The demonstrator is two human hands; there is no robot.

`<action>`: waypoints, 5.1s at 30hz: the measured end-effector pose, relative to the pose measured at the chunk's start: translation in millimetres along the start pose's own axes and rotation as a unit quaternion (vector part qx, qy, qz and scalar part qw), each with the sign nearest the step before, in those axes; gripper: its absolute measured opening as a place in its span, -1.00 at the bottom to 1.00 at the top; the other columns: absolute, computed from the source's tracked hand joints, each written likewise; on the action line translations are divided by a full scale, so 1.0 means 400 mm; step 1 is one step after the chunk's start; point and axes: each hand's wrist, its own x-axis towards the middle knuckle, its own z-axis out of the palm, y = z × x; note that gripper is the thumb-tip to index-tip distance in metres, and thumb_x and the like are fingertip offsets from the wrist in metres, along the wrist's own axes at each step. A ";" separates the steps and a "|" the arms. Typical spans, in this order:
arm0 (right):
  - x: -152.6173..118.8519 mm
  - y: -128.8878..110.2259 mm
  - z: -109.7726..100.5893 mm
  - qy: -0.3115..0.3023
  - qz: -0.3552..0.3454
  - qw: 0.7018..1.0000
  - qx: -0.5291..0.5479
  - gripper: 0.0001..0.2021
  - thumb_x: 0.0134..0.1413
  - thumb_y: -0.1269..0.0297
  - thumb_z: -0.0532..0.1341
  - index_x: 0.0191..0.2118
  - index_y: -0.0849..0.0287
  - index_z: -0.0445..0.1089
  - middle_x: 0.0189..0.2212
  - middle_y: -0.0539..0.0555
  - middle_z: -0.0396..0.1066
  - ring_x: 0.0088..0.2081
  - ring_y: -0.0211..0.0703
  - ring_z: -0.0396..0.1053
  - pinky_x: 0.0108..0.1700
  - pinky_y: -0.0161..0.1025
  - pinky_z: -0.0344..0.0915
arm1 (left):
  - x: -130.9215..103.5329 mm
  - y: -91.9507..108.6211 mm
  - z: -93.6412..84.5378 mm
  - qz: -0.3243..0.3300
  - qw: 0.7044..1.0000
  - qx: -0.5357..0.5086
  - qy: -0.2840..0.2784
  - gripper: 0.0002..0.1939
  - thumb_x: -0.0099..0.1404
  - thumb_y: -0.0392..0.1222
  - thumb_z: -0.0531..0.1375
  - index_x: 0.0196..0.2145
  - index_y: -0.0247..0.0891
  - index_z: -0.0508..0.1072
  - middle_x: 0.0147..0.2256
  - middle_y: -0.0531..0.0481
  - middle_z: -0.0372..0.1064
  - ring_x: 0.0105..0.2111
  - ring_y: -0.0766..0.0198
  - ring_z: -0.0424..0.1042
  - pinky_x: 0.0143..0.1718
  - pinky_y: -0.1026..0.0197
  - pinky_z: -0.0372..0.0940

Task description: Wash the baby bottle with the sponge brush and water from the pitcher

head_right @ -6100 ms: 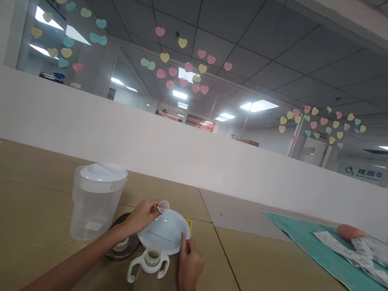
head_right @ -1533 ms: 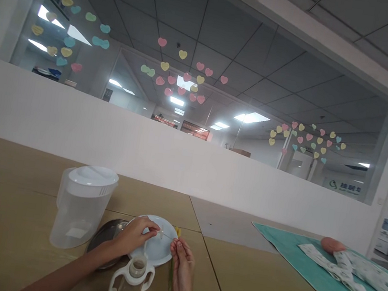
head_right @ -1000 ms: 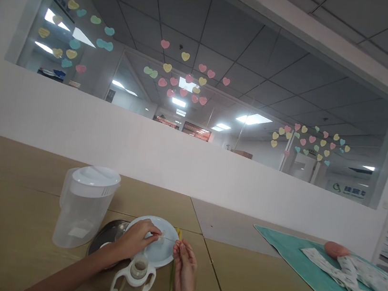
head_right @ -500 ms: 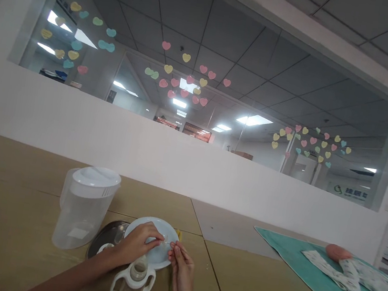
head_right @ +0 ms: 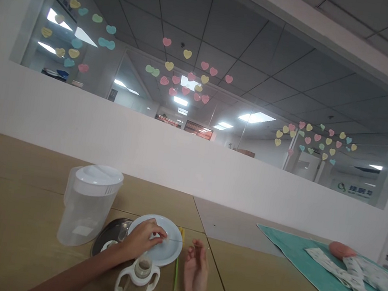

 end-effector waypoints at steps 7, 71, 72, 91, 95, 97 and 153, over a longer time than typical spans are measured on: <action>0.002 -0.001 0.004 0.050 0.047 0.997 0.028 -0.53 -0.58 0.09 0.53 -0.41 0.13 0.44 -0.40 -0.05 0.45 -0.35 -0.29 0.40 -0.27 -0.38 0.40 | 0.005 -0.004 0.001 -0.037 0.999 -0.009 0.002 -0.82 0.15 -0.26 0.20 -0.30 -0.20 0.59 -0.34 -0.01 0.52 -0.31 0.20 0.43 -0.19 0.22 0.25; 0.041 0.056 -0.055 0.103 -0.001 0.991 0.081 -0.65 -0.33 0.17 0.43 -0.39 0.12 0.33 -0.39 -0.04 0.39 -0.20 -0.17 0.43 -0.01 -0.14 0.39 | 0.029 0.039 -0.056 0.073 0.990 0.117 -0.018 -0.79 0.31 -0.19 0.13 -0.20 -0.09 0.58 -0.31 -0.04 0.48 -0.24 0.19 0.39 -0.20 0.24 0.20; 0.043 0.057 -0.060 0.103 -0.005 0.992 0.074 -0.66 -0.32 0.16 0.42 -0.39 0.12 0.33 -0.40 -0.03 0.39 -0.20 -0.16 0.43 -0.02 -0.14 0.39 | 0.029 0.041 -0.057 0.071 0.990 0.118 -0.018 -0.79 0.31 -0.19 0.14 -0.21 -0.08 0.58 -0.32 -0.04 0.48 -0.24 0.19 0.39 -0.21 0.25 0.20; 0.051 0.036 -0.101 0.149 -0.060 0.986 0.055 -0.73 -0.25 0.13 0.39 -0.45 0.10 0.32 -0.48 -0.05 0.38 -0.30 -0.20 0.44 -0.08 -0.15 0.42 | 0.031 -0.008 -0.103 0.009 0.991 0.133 0.009 -0.76 0.32 -0.21 0.09 -0.16 -0.11 0.54 -0.18 0.00 0.52 -0.18 0.21 0.42 -0.13 0.25 0.22; 0.035 0.061 -0.045 0.124 -0.056 0.991 0.009 -0.67 -0.24 0.12 0.40 -0.36 0.14 0.35 -0.44 -0.03 0.42 -0.30 -0.16 0.45 -0.13 -0.14 0.41 | 0.034 -0.029 -0.087 0.031 0.986 0.165 -0.014 -0.73 0.31 -0.31 0.07 -0.17 -0.11 0.53 -0.16 -0.02 0.51 -0.16 0.17 0.43 -0.13 0.22 0.22; 0.030 0.068 -0.025 0.112 -0.053 0.991 -0.046 -0.62 -0.25 0.05 0.40 -0.33 0.16 0.34 -0.47 -0.03 0.44 -0.35 -0.16 0.44 -0.20 -0.18 0.40 | 0.035 -0.045 -0.077 0.033 0.984 0.172 -0.028 -0.71 0.27 -0.37 0.07 -0.18 -0.14 0.54 -0.18 -0.06 0.51 -0.18 0.15 0.43 -0.13 0.20 0.21; -0.047 0.046 0.021 0.067 -0.164 0.828 -0.532 -0.71 0.01 0.04 0.02 -0.40 0.12 0.35 -0.48 0.06 0.43 -0.41 -0.09 0.37 -0.33 -0.24 0.22 | 0.019 0.101 -0.175 -0.084 0.843 -0.505 -0.169 -0.67 0.02 -0.13 0.38 -0.27 -0.35 0.52 -0.28 -0.13 0.49 -0.29 0.22 0.46 -0.23 0.14 0.40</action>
